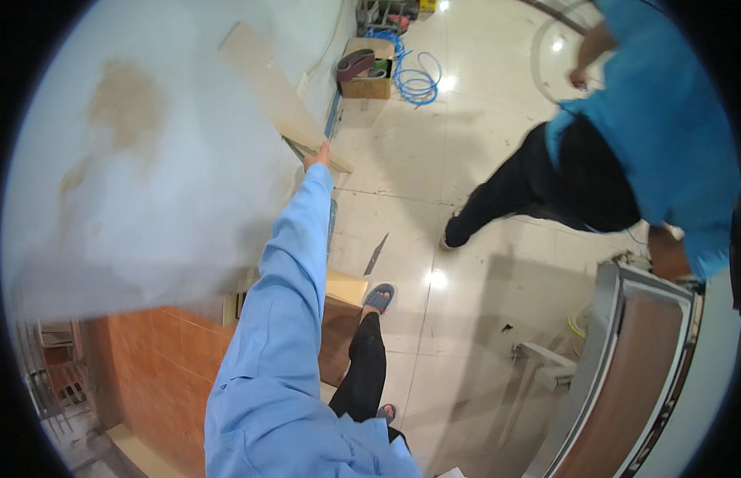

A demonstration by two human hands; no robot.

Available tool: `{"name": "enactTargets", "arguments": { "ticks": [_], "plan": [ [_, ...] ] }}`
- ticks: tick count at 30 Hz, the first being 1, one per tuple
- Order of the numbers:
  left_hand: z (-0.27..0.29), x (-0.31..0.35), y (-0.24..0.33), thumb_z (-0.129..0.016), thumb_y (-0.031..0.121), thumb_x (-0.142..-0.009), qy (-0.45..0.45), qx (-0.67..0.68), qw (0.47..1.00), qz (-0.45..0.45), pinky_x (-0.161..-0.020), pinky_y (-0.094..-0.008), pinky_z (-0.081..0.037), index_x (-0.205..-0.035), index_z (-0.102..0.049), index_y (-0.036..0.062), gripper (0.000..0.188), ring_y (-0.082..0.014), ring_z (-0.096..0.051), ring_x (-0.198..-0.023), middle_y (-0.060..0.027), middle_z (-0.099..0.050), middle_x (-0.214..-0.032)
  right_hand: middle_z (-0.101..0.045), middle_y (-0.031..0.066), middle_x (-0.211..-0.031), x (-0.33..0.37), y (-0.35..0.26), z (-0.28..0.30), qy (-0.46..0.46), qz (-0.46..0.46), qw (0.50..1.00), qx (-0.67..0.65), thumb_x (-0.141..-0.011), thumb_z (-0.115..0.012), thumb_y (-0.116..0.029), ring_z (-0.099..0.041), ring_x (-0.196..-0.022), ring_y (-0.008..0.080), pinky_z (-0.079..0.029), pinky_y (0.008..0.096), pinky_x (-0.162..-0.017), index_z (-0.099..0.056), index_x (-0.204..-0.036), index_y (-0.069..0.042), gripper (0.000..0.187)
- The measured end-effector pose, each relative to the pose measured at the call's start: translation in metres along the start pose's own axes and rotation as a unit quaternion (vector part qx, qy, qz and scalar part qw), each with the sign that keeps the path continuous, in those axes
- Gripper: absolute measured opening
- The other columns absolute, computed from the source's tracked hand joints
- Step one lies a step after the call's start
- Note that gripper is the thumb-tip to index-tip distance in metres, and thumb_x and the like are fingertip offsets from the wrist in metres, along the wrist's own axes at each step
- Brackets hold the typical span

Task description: The person applies masking tape along the edges of a large wood-veneer panel placed on a vacuum press machine. They smooth the tape with their hands, then use a thin wooden stick to press the tape firmly along the edges. Another person briefly assists by measuring the panel.

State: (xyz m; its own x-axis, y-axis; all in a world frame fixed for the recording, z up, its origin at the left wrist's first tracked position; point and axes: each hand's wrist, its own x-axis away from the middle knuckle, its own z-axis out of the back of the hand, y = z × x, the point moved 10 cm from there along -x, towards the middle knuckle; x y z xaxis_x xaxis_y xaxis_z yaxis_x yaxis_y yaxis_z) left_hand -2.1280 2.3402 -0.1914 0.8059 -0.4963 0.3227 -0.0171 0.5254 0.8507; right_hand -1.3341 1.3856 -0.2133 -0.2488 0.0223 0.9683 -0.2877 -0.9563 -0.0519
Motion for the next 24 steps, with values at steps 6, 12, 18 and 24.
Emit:
{"name": "enactTargets", "arguments": {
  "ticks": [6, 12, 18, 24],
  "plan": [
    [-0.023, -0.071, -0.027, -0.09, 0.063, -0.07, 0.212, 0.067, 0.959, 0.176, -0.1, -0.0492, -0.055, -0.129, -0.056, -0.0117, 0.101, -0.0433, -0.068, -0.116, -0.0325, -0.066, -0.123, -0.071, 0.0091, -0.096, 0.05, -0.005, -0.058, 0.047, -0.105, 0.992, 0.045, -0.101, -0.062, -0.047, -0.065, -0.079, 0.0237, -0.052, 0.0401, -0.063, -0.066, -0.116, -0.01, 0.04],
    [-0.005, -0.104, -0.017, -0.085, 0.052, -0.078, 0.271, 0.115, 0.946, 0.138, -0.09, -0.0491, -0.061, -0.127, -0.059, -0.0051, 0.079, -0.0431, -0.072, -0.104, -0.0266, -0.072, -0.114, -0.071, 0.0066, -0.105, 0.065, -0.001, -0.071, 0.038, -0.117, 0.991, 0.059, -0.101, -0.059, -0.054, -0.062, -0.086, 0.0206, -0.051, 0.0398, -0.068, -0.065, -0.123, -0.015, 0.045],
    [-0.024, -0.09, 0.007, -0.077, 0.048, -0.082, 0.2, -0.086, 0.975, -0.05, -0.094, -0.0518, -0.058, -0.128, -0.063, 0.008, 0.062, -0.0437, -0.07, -0.108, -0.0231, -0.073, -0.118, -0.074, 0.0101, -0.107, 0.064, -0.081, -0.095, 0.051, 0.004, 0.997, 0.059, -0.102, -0.062, -0.043, -0.072, -0.092, 0.0241, -0.056, 0.0444, -0.067, -0.066, -0.123, -0.011, 0.039],
    [-0.049, 0.109, 0.133, -0.078, 0.026, -0.093, -0.249, -0.179, 0.871, -0.385, -0.071, -0.0378, -0.06, -0.098, -0.078, -0.0067, 0.033, -0.0232, -0.075, -0.077, -0.0141, -0.079, -0.09, -0.076, 0.0175, -0.104, 0.2, -0.333, -0.208, 0.135, 0.372, 0.907, 0.142, -0.095, -0.073, -0.024, -0.075, -0.098, 0.0277, -0.059, 0.0405, -0.082, -0.072, -0.12, -0.003, 0.033]
  ]
}}
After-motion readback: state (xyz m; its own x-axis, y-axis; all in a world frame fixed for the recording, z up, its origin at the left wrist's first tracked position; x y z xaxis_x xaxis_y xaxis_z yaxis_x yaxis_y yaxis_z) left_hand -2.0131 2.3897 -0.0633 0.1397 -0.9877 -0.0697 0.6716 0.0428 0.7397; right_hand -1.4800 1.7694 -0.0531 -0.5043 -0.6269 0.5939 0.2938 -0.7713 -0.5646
